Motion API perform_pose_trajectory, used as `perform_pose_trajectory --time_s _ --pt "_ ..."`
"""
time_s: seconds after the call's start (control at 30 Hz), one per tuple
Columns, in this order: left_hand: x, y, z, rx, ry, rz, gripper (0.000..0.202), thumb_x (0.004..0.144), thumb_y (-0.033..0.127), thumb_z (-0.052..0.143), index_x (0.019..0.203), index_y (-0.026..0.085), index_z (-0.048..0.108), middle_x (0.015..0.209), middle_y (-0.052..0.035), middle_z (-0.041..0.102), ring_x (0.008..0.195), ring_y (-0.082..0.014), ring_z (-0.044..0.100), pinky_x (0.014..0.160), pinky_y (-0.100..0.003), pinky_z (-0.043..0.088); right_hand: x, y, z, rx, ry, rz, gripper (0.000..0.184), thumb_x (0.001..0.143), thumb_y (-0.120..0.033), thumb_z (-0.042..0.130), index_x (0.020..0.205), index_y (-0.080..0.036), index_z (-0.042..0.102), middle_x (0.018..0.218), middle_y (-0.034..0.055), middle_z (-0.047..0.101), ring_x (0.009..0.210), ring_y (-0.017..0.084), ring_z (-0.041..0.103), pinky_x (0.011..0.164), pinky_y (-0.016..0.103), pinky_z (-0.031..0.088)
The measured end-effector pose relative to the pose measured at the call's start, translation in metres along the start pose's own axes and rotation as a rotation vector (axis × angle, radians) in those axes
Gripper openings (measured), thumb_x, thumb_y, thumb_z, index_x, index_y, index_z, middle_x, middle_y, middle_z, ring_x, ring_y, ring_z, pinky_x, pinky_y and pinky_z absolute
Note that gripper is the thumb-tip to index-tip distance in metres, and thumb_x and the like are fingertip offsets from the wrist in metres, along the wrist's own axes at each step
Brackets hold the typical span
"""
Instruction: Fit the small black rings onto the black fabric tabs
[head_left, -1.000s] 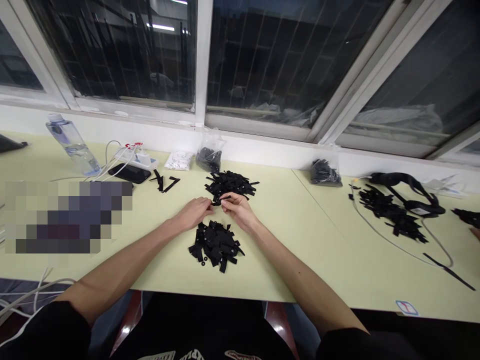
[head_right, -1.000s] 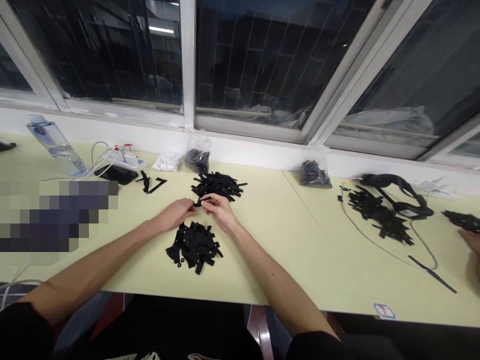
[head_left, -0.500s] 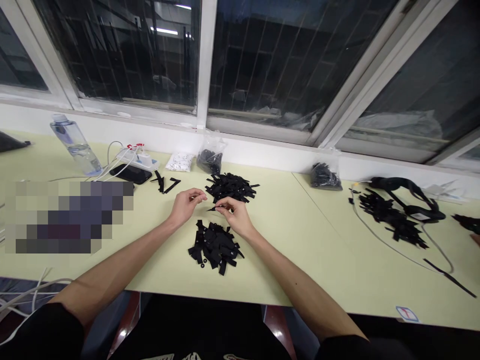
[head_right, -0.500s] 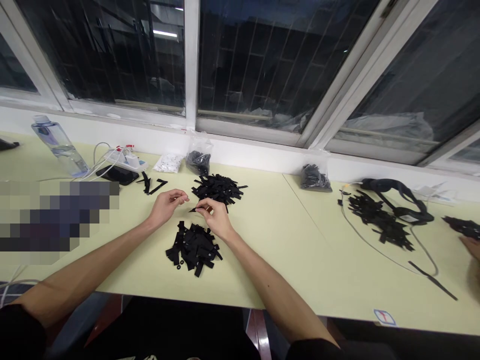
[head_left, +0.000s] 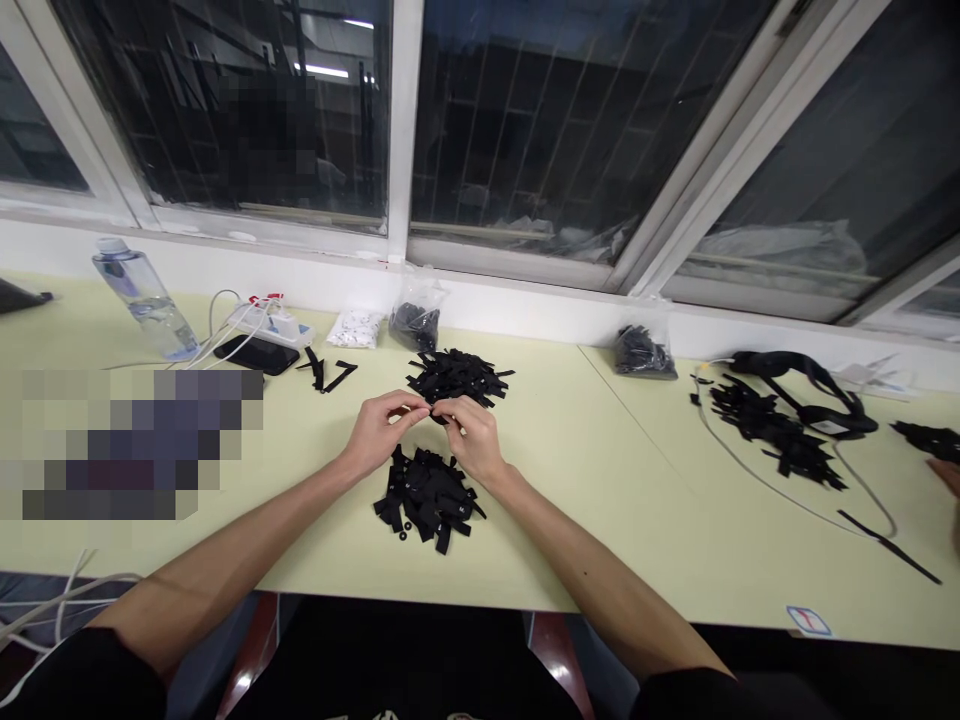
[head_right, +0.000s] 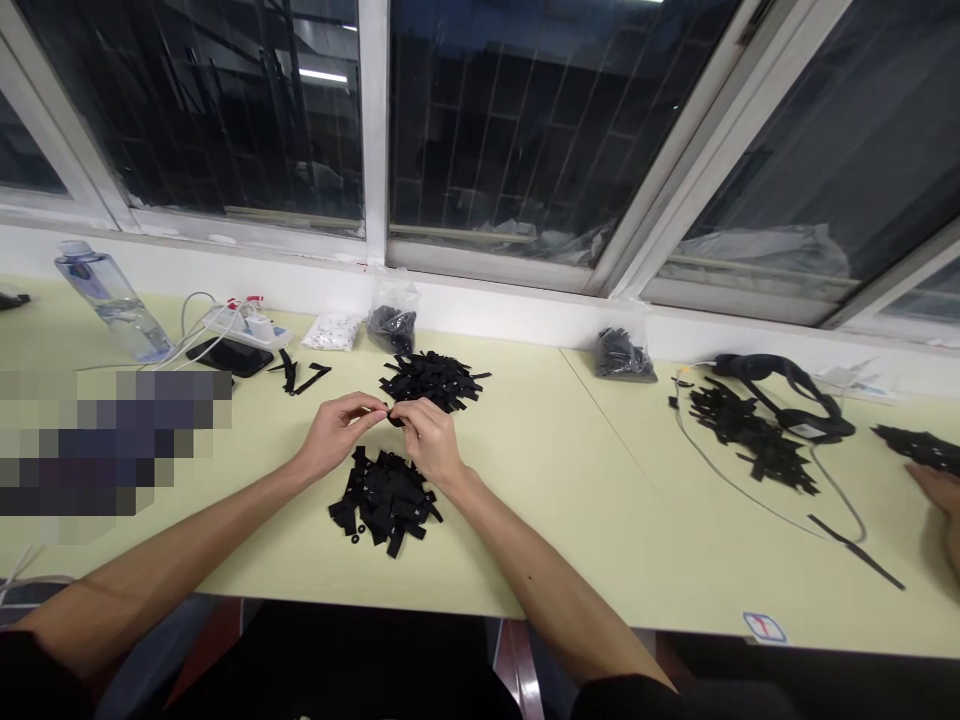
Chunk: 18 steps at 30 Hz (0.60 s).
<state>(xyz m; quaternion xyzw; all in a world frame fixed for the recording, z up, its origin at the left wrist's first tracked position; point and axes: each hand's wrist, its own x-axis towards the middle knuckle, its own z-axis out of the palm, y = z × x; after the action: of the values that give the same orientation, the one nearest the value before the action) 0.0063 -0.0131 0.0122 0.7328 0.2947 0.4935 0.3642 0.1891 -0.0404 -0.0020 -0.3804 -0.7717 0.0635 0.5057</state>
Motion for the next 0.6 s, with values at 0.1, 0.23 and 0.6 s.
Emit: perform_pose_trajectory --time_s 0.1,0.23,0.6 --pt "-0.001 -0.0015 0.0009 -0.006 0.011 -0.028 0.025 0.088 0.041 0.062 0.091 0.02 0.073 0.096 -0.0064 0.073 0.089 -0.0211 0.067 0.081 -0.034 0.054 0.0005 -0.002 0.0 0.005 -0.005 -0.003 0.027 0.091 -0.012 0.043 0.099 -0.024 0.065 0.097 0.0072 0.067 0.091 0.021 0.061 0.08 0.038 0.05" --pt "-0.0013 -0.0063 0.001 -0.026 -0.007 -0.063 0.026 0.086 0.042 0.063 0.093 0.019 0.074 0.098 -0.0067 0.074 0.091 -0.0224 0.068 0.083 -0.034 0.055 0.0004 -0.0057 -0.0001 0.02 -0.001 0.032 0.027 0.092 -0.013 0.041 0.098 -0.024 0.065 0.101 0.0084 0.064 0.091 0.019 0.061 0.077 0.035 0.051" --pt "-0.0018 -0.0075 -0.002 -0.009 -0.044 -0.06 0.028 0.085 0.042 0.065 0.097 0.02 0.075 0.098 -0.0069 0.075 0.089 -0.0225 0.069 0.084 -0.036 0.055 -0.0004 -0.0081 0.0028 0.052 0.04 0.155 0.017 0.09 -0.018 0.049 0.096 -0.022 0.064 0.099 0.0075 0.065 0.084 0.02 0.061 0.066 0.032 0.047"
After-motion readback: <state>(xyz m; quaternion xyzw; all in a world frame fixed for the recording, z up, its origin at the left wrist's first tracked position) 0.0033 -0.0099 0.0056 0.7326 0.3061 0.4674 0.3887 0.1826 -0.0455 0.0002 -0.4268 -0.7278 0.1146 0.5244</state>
